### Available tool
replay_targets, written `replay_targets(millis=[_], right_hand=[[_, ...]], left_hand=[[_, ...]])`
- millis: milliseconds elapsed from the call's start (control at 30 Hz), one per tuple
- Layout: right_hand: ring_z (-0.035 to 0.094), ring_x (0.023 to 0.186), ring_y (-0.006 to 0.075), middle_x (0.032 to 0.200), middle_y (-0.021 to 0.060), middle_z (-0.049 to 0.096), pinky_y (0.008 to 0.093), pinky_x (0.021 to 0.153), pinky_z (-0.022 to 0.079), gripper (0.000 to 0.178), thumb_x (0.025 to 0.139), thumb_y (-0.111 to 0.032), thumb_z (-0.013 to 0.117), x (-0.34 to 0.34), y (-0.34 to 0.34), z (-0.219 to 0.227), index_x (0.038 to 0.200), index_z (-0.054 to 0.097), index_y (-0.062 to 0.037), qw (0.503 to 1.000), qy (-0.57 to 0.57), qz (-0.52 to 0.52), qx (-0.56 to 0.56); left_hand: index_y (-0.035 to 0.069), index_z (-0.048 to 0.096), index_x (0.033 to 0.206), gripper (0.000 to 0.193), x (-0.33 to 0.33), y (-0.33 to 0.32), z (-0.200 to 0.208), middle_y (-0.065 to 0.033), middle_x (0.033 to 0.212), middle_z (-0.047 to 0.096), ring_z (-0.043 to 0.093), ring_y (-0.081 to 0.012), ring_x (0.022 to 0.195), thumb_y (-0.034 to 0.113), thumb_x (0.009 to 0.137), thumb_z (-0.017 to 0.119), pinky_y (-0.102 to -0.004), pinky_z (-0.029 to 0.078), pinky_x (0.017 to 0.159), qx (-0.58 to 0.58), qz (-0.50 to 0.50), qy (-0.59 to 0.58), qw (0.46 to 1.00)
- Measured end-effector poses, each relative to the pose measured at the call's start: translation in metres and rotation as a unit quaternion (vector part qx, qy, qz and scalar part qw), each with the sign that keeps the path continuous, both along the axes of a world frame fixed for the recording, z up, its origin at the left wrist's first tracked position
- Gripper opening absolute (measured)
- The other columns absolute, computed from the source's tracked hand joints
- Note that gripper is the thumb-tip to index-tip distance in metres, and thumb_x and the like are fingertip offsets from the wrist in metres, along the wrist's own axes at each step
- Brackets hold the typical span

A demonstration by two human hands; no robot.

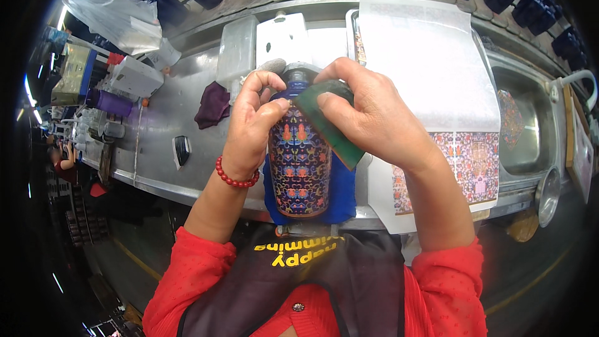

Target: The person applies a decorative sticker to a blue ceramic bottle, smooths it with a green tool, and then places the bottle on a nearby table. The person then picks up another blue bottle and applies a second sticker to it.

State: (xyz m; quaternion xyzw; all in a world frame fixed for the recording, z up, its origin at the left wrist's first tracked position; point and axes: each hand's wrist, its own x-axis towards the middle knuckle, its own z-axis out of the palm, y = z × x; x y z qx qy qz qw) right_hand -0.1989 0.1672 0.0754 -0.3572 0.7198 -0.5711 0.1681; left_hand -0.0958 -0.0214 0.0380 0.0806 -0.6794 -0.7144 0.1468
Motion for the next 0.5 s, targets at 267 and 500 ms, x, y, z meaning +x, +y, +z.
replay_targets(millis=[267, 500], right_hand=[[0.061, 0.081, 0.0113, 0.088, 0.0074, 0.067, 0.0279, 0.072, 0.052, 0.022, 0.093, -0.013, 0.061, 0.0008, 0.0031, -0.0029, 0.109, 0.064, 0.0015, 0.998, -0.063, 0.02, 0.003], [0.06, 0.088, 0.0085, 0.097, 0.0033, 0.065, 0.025, 0.078, 0.051, 0.026, 0.095, -0.015, 0.061, 0.0048, 0.0022, -0.0052, 0.116, 0.062, 0.0009, 0.992, -0.125, 0.024, 0.0]], left_hand=[[0.001, 0.055, 0.107, 0.019, 0.0002, 0.0001, 0.0006, -0.0047, 0.104, 0.056, 0.052, -0.0099, 0.096, 0.003, 0.089, 0.062, -0.0267, 0.047, 0.086, 0.01, -0.006, 0.003, 1.0], [0.002, 0.054, 0.11, 0.021, 0.001, -0.001, -0.0013, -0.0053, 0.108, 0.057, 0.052, -0.0087, 0.096, 0.003, 0.09, 0.06, -0.0251, 0.047, 0.086, -0.002, -0.013, -0.008, 1.0]])
